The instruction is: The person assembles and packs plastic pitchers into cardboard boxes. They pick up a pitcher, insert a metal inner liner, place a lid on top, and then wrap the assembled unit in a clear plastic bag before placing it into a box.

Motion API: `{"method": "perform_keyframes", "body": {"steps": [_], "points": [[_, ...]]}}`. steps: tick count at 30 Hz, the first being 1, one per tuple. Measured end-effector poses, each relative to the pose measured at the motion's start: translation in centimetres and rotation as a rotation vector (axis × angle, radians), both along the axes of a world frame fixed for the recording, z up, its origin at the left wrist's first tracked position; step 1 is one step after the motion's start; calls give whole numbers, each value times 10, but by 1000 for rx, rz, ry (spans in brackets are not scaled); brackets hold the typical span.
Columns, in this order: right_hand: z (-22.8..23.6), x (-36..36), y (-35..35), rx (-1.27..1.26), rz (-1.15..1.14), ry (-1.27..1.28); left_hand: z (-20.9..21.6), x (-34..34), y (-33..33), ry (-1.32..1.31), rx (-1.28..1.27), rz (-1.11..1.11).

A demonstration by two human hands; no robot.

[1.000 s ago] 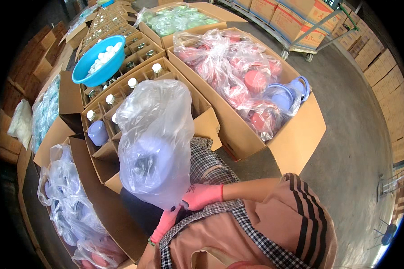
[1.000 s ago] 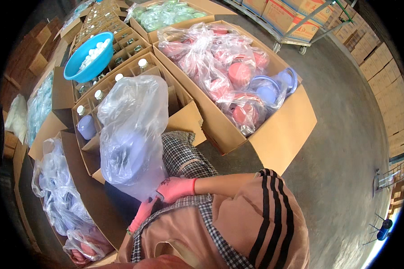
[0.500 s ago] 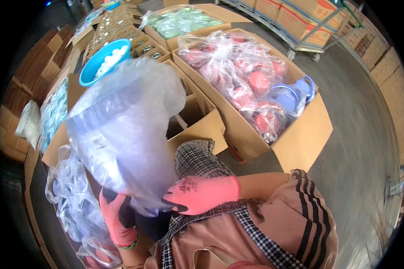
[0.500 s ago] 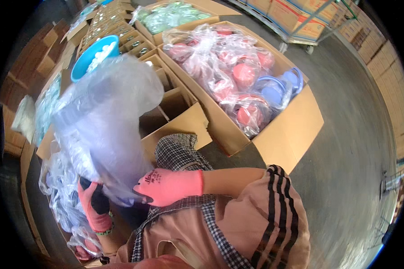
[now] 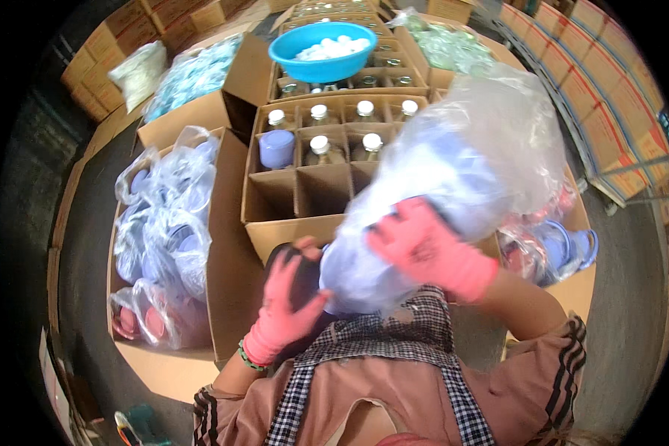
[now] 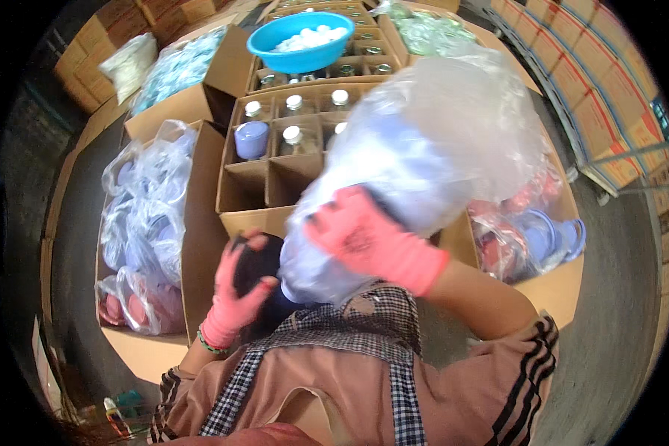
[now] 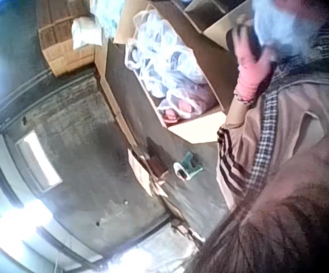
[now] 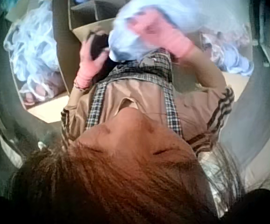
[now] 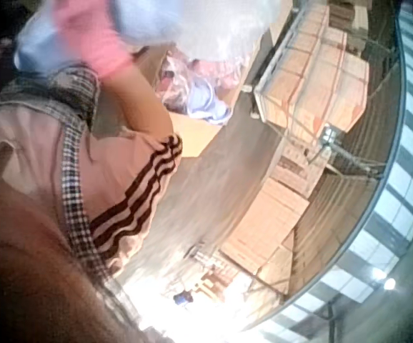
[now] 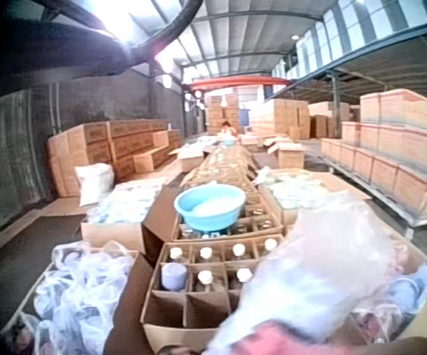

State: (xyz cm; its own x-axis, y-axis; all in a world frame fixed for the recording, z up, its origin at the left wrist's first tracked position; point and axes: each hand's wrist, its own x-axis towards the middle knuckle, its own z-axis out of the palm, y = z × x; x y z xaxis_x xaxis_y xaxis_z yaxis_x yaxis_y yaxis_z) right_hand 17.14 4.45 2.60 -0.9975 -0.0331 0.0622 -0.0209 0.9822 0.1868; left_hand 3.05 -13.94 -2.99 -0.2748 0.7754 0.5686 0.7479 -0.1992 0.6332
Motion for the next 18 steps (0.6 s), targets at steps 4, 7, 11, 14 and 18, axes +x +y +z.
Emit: {"method": "perform_keyframes", "body": {"steps": [4,7,11,14,18], "points": [[9,60,30,-191,-348,464,-31,-40,-23,-957,80,338],[-29,108,47,-576,-511,773,-73,-56,-24,-1368,-145,35],[-53,111,19,-761,-777,638,-143,-4,-2,-1536,-144,-167],[-42,93,6,-603,-601,492,-165,24,16,-1558,-286,-225],[-38,87,-2,-500,-496,493,-168,2,30,-1440,-316,-244]]}}
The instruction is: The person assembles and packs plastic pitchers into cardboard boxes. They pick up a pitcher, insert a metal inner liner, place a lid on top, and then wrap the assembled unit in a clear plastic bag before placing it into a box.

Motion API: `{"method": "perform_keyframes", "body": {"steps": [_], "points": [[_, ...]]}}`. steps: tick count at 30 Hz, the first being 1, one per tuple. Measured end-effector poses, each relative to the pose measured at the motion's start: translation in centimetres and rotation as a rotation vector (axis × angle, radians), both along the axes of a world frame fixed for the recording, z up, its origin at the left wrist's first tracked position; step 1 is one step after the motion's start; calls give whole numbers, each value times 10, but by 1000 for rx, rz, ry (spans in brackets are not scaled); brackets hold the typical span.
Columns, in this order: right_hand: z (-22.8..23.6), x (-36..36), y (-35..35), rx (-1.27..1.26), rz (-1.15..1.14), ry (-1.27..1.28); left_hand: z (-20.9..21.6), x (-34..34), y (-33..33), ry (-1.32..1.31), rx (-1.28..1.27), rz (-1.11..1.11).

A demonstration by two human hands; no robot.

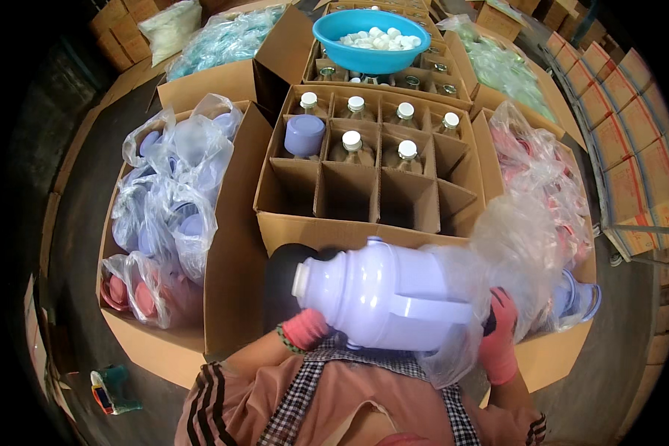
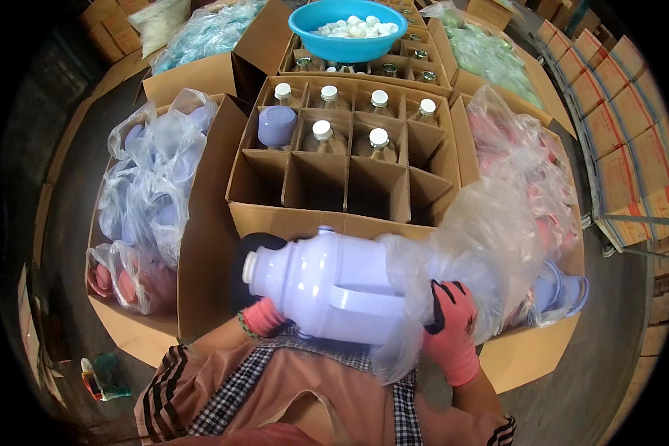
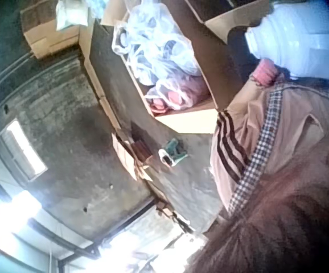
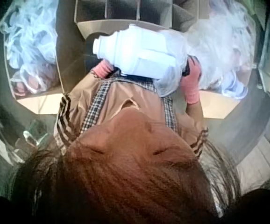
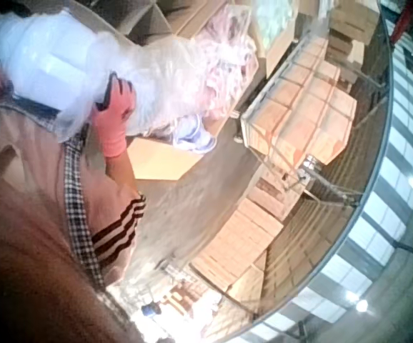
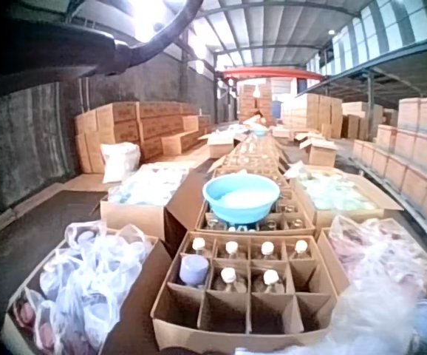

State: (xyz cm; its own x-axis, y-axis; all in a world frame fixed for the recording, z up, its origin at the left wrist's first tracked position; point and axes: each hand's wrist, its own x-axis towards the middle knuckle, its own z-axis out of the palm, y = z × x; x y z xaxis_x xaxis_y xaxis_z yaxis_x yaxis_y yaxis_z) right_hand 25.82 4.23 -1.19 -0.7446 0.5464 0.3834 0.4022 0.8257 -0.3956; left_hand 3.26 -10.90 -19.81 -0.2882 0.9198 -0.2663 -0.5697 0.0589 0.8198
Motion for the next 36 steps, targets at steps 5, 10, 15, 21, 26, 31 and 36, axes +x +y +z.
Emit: {"method": "perform_keyframes", "body": {"steps": [5,10,15,21,26,31,36], "points": [[-23,23,26,-77,-213,44,63,-111,50,61,115,414],[-69,48,49,-283,-318,234,58,-231,159,1725,-693,638],[-71,55,61,-43,-444,69,46,-262,211,1522,-1042,178],[-43,36,52,-310,-511,170,22,-278,193,1513,-822,564],[-67,56,50,-223,-454,240,100,-223,116,477,256,670],[-63,49,53,-122,-451,22,103,-96,53,600,298,31],[-57,50,38,181,-303,50,106,-51,47,553,345,-87]]}}
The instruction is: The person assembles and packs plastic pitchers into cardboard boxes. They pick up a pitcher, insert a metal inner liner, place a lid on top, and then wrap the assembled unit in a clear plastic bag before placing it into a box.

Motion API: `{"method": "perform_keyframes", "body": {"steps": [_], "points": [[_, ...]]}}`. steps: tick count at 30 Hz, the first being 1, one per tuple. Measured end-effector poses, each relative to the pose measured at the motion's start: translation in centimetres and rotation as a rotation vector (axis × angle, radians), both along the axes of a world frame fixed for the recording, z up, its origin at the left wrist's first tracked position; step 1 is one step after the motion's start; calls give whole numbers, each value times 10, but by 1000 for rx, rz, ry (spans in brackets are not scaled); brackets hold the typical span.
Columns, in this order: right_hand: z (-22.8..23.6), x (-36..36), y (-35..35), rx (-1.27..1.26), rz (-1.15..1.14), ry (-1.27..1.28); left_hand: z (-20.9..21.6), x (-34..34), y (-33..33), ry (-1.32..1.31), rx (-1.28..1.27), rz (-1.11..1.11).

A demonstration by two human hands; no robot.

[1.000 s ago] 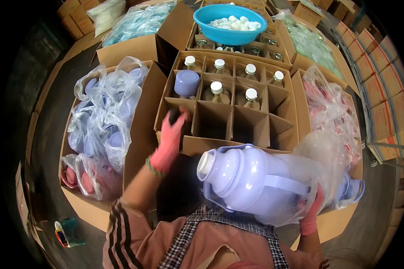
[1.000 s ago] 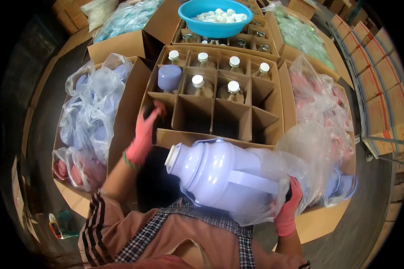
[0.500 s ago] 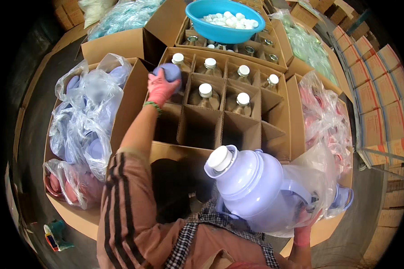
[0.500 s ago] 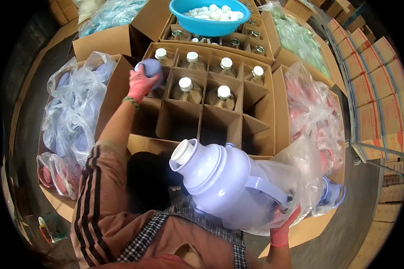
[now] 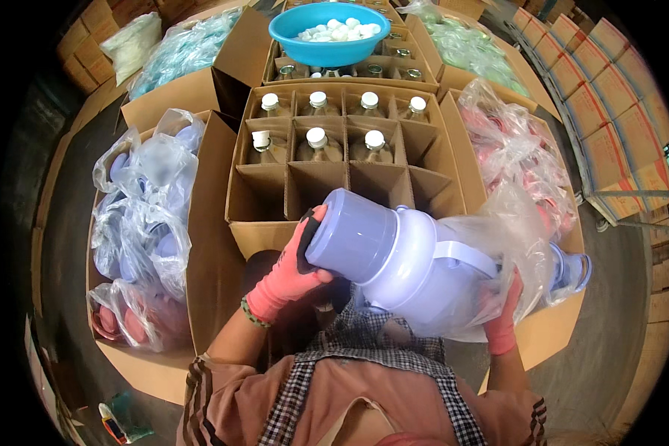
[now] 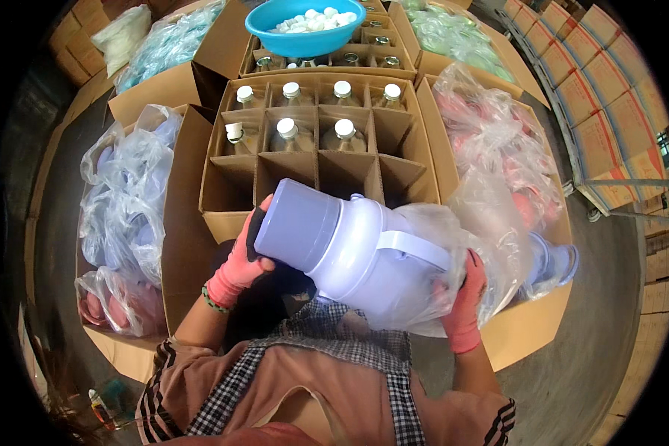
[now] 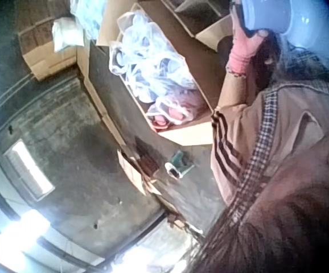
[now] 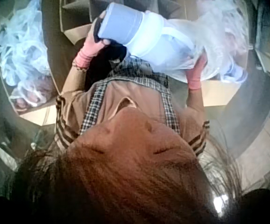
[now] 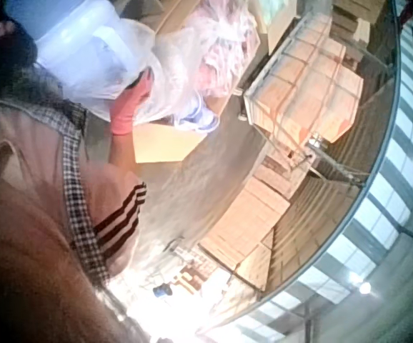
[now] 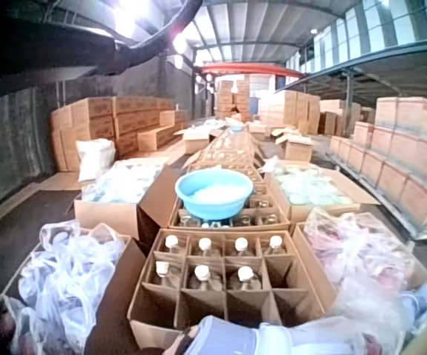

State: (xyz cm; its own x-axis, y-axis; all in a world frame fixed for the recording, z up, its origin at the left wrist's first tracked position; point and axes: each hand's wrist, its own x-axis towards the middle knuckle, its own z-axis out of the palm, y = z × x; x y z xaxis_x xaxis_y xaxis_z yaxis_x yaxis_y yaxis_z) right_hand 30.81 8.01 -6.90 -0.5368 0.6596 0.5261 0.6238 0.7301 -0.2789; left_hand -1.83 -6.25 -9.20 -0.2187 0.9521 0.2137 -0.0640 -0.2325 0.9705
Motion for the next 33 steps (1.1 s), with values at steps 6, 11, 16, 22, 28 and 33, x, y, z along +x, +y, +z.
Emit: {"method": "perform_keyframes", "body": {"steps": [6,11,16,22,28,33], "points": [[45,-31,-10,-323,72,120,12,7,-17,-168,116,67],[91,-75,-25,-390,249,526,122,-16,-52,-250,524,377],[58,-134,-27,-336,159,746,80,-97,-110,-232,349,653],[10,-137,-58,-342,233,560,-18,-22,-121,-275,234,734],[-30,-113,-94,-765,267,728,45,7,-140,-210,170,423],[-40,-116,-80,-830,412,665,99,15,-153,223,29,710]]}}
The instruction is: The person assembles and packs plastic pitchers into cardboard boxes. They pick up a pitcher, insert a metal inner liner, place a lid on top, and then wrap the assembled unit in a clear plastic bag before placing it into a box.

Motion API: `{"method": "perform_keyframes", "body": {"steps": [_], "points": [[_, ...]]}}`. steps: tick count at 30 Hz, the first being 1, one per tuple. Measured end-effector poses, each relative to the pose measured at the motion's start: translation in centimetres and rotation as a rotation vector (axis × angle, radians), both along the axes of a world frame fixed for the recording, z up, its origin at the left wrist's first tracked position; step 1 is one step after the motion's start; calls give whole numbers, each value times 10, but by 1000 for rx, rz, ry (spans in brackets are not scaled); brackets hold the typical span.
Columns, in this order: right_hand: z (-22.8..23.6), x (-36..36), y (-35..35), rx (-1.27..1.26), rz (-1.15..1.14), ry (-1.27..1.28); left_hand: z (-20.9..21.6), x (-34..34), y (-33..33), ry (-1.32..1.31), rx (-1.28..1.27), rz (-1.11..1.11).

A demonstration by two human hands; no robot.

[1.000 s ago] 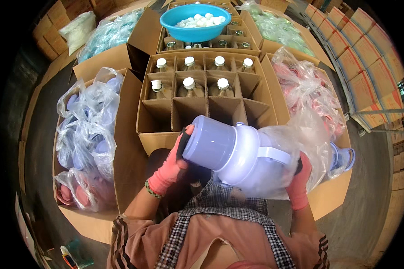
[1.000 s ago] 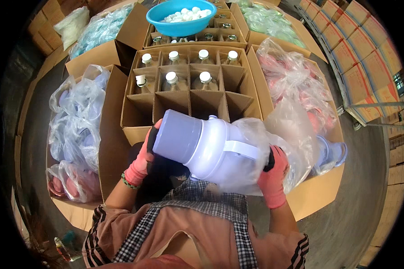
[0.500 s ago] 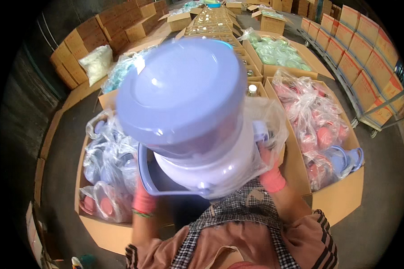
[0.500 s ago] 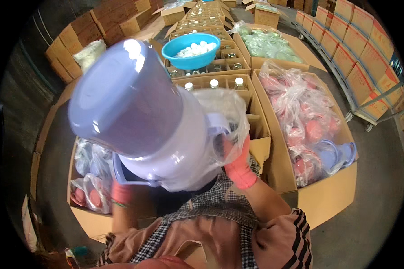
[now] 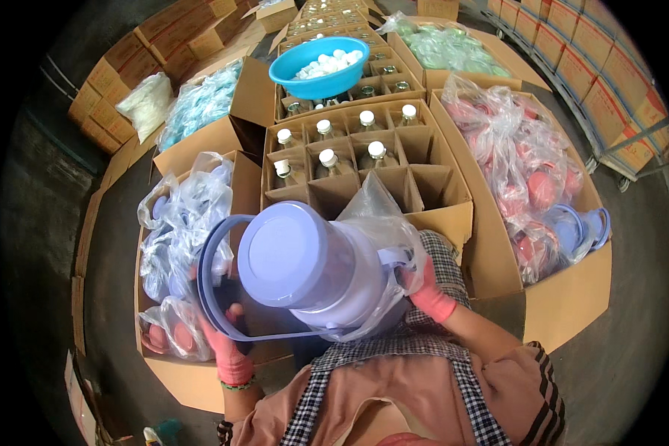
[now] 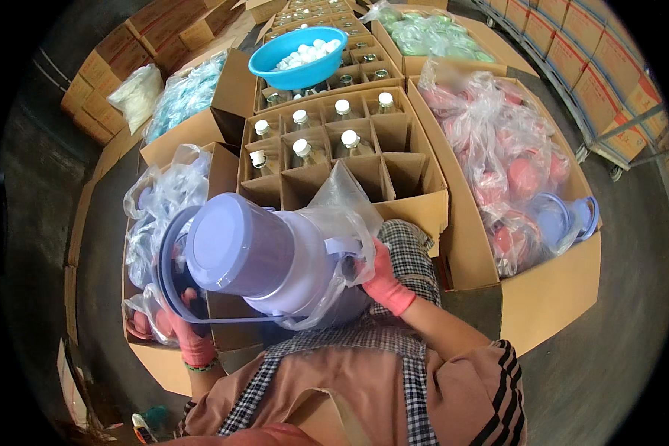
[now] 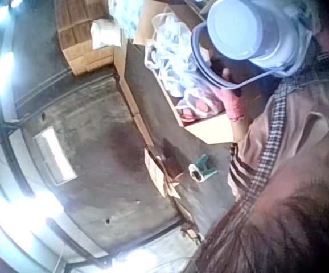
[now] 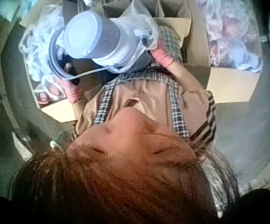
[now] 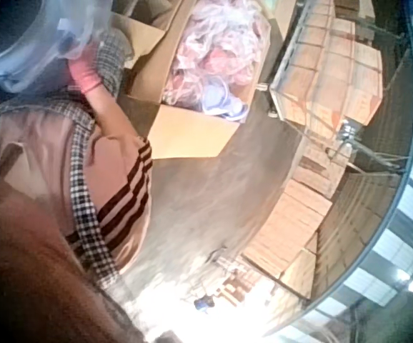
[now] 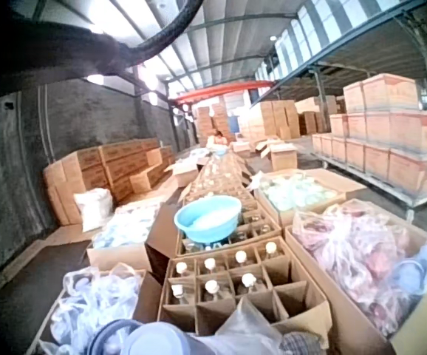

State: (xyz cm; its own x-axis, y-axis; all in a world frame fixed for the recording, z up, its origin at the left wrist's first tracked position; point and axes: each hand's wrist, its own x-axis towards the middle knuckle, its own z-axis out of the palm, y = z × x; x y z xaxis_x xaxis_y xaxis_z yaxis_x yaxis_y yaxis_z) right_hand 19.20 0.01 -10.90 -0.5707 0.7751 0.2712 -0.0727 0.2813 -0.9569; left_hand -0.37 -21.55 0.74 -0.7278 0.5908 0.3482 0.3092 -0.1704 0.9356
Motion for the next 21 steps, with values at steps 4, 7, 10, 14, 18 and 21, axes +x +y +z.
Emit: {"method": "perform_keyframes", "body": {"steps": [4,7,10,14,18,21], "points": [[20,4,11,208,81,5,45,-15,27,1007,-6,194],[54,14,14,486,175,-76,82,-29,25,1522,-182,-90],[143,15,21,761,370,-192,123,-7,57,1502,-195,-273],[200,-4,8,496,302,19,125,-1,91,1499,-7,-498],[186,-11,11,724,112,-56,149,34,106,1675,-408,-494],[161,23,16,689,-75,-134,149,23,97,1718,-393,-527]]}}
